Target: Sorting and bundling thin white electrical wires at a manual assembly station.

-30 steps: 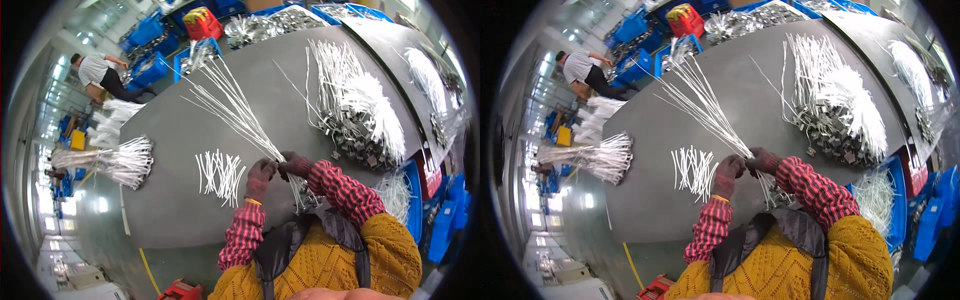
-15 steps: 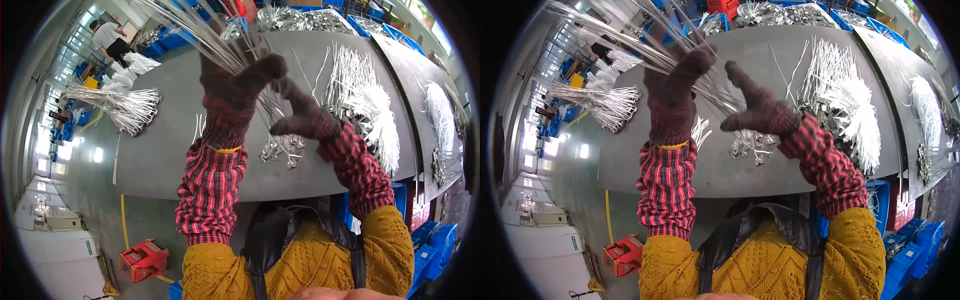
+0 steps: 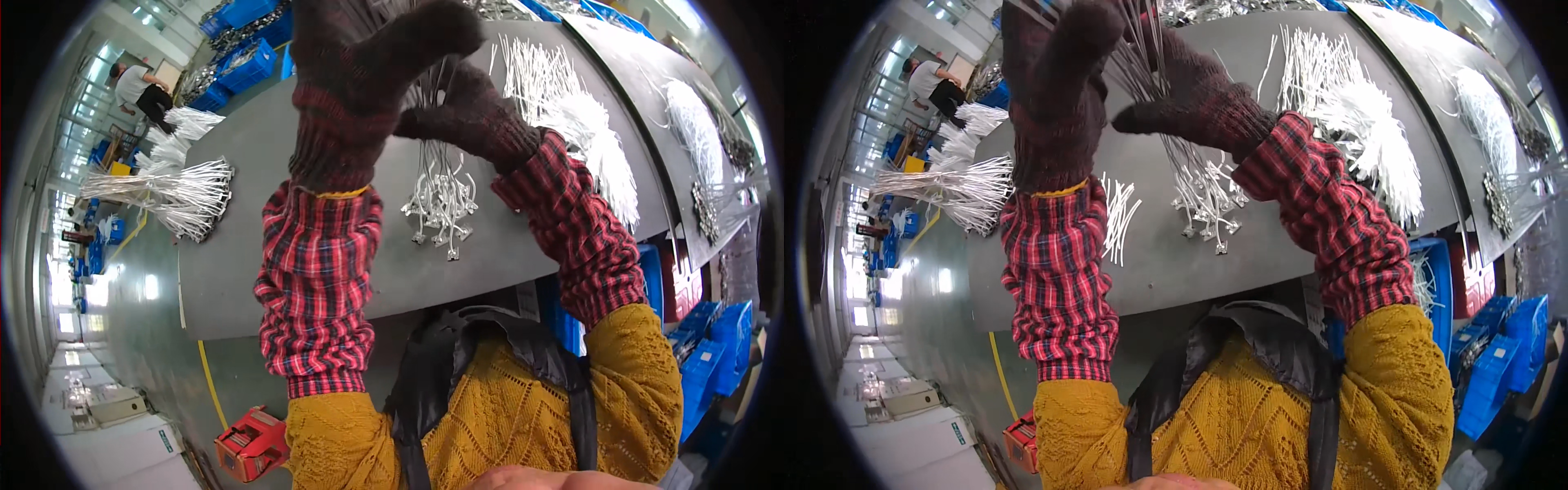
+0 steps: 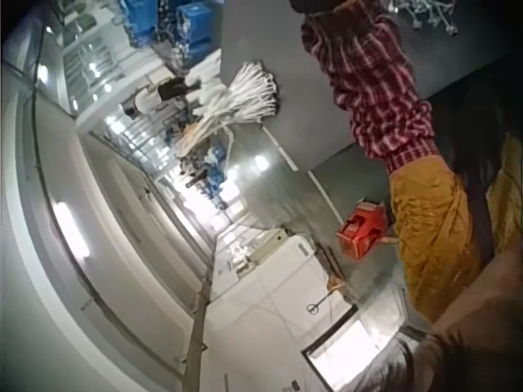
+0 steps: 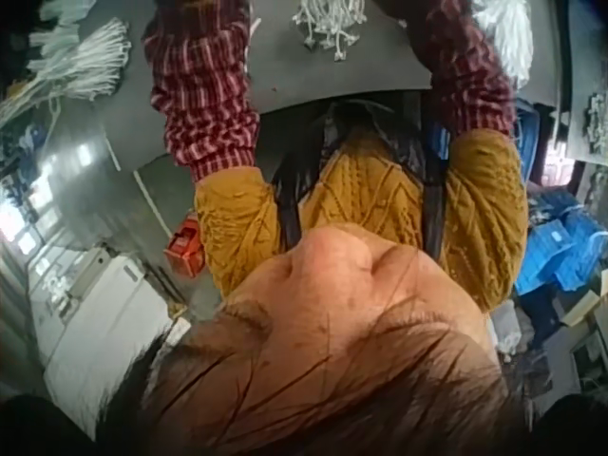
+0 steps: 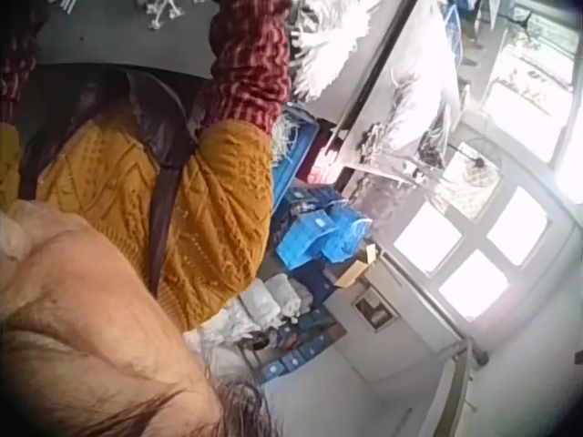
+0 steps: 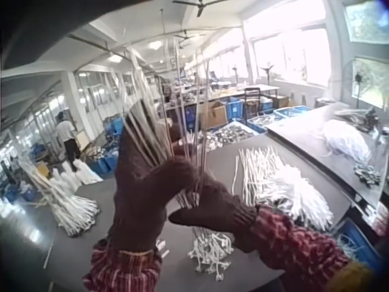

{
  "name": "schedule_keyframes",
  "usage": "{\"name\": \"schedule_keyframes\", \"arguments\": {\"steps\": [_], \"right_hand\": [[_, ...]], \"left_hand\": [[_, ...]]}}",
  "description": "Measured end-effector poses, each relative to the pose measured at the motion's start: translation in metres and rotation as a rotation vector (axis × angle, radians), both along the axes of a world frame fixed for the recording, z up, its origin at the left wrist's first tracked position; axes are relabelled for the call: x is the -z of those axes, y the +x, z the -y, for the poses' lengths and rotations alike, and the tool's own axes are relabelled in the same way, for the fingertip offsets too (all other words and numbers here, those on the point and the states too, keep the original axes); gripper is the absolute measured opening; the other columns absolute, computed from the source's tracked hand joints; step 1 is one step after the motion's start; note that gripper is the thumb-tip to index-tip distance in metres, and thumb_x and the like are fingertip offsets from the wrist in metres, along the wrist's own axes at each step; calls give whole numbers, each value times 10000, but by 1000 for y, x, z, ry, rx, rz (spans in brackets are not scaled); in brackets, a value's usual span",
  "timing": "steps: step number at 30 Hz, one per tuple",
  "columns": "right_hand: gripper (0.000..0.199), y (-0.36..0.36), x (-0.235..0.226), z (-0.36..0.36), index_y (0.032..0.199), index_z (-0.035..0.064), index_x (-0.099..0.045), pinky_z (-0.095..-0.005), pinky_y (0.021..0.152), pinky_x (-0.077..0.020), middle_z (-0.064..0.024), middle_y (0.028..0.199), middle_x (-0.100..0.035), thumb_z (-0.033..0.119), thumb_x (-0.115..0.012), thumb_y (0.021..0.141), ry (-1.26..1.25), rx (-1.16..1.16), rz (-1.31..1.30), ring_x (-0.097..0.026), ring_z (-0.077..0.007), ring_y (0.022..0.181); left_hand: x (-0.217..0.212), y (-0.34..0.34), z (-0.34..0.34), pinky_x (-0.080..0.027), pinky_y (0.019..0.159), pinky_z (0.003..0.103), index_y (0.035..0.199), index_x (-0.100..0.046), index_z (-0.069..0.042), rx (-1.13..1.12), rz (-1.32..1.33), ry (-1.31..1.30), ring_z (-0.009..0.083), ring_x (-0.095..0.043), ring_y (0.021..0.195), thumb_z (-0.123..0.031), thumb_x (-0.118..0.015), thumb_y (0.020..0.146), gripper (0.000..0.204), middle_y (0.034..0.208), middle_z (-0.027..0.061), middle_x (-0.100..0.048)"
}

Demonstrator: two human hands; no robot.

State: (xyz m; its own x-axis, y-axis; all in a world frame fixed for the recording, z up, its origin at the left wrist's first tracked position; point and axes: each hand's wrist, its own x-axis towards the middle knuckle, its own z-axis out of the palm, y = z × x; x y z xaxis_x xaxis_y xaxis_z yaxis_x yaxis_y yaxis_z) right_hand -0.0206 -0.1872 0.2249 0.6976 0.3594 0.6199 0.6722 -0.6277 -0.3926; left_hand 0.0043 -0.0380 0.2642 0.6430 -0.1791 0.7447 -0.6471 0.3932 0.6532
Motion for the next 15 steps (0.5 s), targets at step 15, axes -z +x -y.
{"name": "schedule_keyframes", "arguments": {"steps": [15], "right_hand": [[221,-52,111,89,1031,15,-695,-298,675,-513,-39,788,-662,203,-707,914,360,403,-604,-603,-107,744]], "left_hand": [[43,1,11,-543,725,291,946,-653,20,-201,-192,202,159,-681,717,-66,-680,860,125,830,92,-703]]}}
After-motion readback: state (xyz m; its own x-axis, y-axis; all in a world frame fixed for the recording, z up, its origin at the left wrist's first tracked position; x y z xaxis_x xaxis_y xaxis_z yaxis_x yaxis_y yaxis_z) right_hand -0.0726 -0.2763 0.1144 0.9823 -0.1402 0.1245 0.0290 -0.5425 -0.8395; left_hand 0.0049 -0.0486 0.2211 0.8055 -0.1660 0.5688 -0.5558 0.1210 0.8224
